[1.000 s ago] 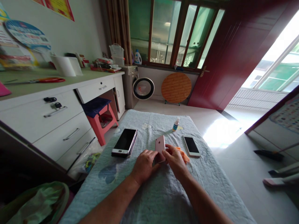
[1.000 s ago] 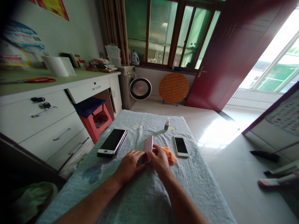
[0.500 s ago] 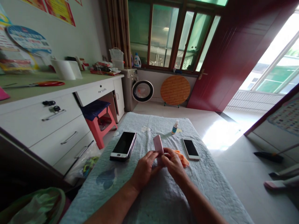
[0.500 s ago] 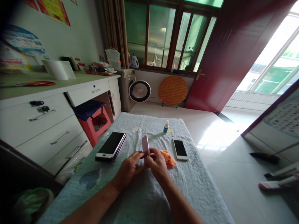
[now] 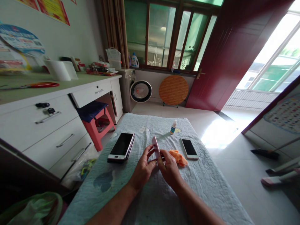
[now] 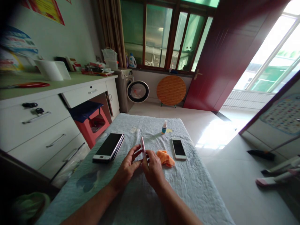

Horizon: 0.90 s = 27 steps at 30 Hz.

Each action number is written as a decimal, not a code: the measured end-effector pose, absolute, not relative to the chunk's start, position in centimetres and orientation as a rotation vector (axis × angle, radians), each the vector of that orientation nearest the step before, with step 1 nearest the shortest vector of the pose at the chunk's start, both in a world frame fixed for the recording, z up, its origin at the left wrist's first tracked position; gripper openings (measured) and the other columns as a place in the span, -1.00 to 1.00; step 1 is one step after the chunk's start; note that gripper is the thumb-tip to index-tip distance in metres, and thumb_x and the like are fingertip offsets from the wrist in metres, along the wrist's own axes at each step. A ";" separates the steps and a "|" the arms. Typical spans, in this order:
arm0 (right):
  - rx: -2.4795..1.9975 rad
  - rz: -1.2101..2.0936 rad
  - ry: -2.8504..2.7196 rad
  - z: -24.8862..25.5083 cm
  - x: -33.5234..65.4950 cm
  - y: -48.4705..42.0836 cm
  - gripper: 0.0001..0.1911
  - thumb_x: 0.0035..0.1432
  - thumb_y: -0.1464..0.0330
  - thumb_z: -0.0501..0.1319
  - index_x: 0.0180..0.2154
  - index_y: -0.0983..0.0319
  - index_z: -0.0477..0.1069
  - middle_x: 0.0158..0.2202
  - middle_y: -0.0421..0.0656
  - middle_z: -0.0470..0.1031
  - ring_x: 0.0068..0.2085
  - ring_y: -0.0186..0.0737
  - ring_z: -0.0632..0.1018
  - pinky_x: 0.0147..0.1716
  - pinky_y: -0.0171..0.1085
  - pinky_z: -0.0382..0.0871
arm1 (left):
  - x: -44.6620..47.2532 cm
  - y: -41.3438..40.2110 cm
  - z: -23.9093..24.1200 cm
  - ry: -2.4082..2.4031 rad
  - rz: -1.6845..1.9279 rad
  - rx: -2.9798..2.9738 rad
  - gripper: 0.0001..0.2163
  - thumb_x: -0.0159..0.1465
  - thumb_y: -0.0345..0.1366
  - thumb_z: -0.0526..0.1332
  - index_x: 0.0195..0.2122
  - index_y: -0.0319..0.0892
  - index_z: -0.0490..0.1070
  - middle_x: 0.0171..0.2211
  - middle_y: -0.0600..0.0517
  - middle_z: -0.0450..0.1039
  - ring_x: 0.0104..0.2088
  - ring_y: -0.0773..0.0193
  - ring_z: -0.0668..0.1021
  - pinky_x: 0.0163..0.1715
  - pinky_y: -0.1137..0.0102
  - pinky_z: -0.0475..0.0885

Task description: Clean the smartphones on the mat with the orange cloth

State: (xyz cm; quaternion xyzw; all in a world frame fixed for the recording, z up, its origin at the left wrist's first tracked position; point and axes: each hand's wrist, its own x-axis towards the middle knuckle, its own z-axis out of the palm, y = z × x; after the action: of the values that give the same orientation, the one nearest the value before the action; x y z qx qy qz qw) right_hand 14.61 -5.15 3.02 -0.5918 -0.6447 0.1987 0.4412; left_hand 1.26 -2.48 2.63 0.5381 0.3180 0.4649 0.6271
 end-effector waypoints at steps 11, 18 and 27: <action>-1.533 0.153 -1.845 2.6 14.9 -5.4 -0.57 -0.01 0.42 0.25 -0.04 0.11 0.37 0.14 -0.06 0.20 0.11 0.04 0.30 0.08 0.03 0.22 | 0.9 -1.5 3.5 0.376 0.947 0.592 -0.38 0.01 -0.53 0.12 0.14 -0.04 0.20 -0.06 0.01 0.43 -0.11 0.18 0.52 -0.15 0.35 0.45; -1.535 0.221 -1.799 3.4 16.5 -5.0 -0.42 0.01 0.41 0.19 0.11 0.14 0.21 0.10 -0.06 0.28 0.05 -0.10 0.39 0.05 -0.12 0.31 | 0.9 -1.4 3.3 0.282 0.885 0.641 -0.43 0.03 -0.52 0.15 0.11 -0.05 0.28 0.03 -0.01 0.39 0.04 0.13 0.43 0.01 0.26 0.36; -2.175 -0.087 -1.410 3.5 26.6 -2.8 -0.45 0.00 0.30 0.18 0.08 0.25 0.31 0.03 -0.02 0.38 -0.01 -0.04 0.41 0.02 -0.15 0.26 | 0.3 -0.4 2.4 0.427 0.832 0.650 -0.53 0.04 -0.46 0.21 0.03 -0.17 0.36 0.00 -0.09 0.44 0.03 0.11 0.45 0.06 0.22 0.30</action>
State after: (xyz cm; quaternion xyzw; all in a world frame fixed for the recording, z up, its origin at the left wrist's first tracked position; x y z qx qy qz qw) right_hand 26.61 -2.79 3.49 -0.8073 -0.5234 -0.0324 0.2709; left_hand 0.27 -0.44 2.43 0.3076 0.2024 0.3938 0.8422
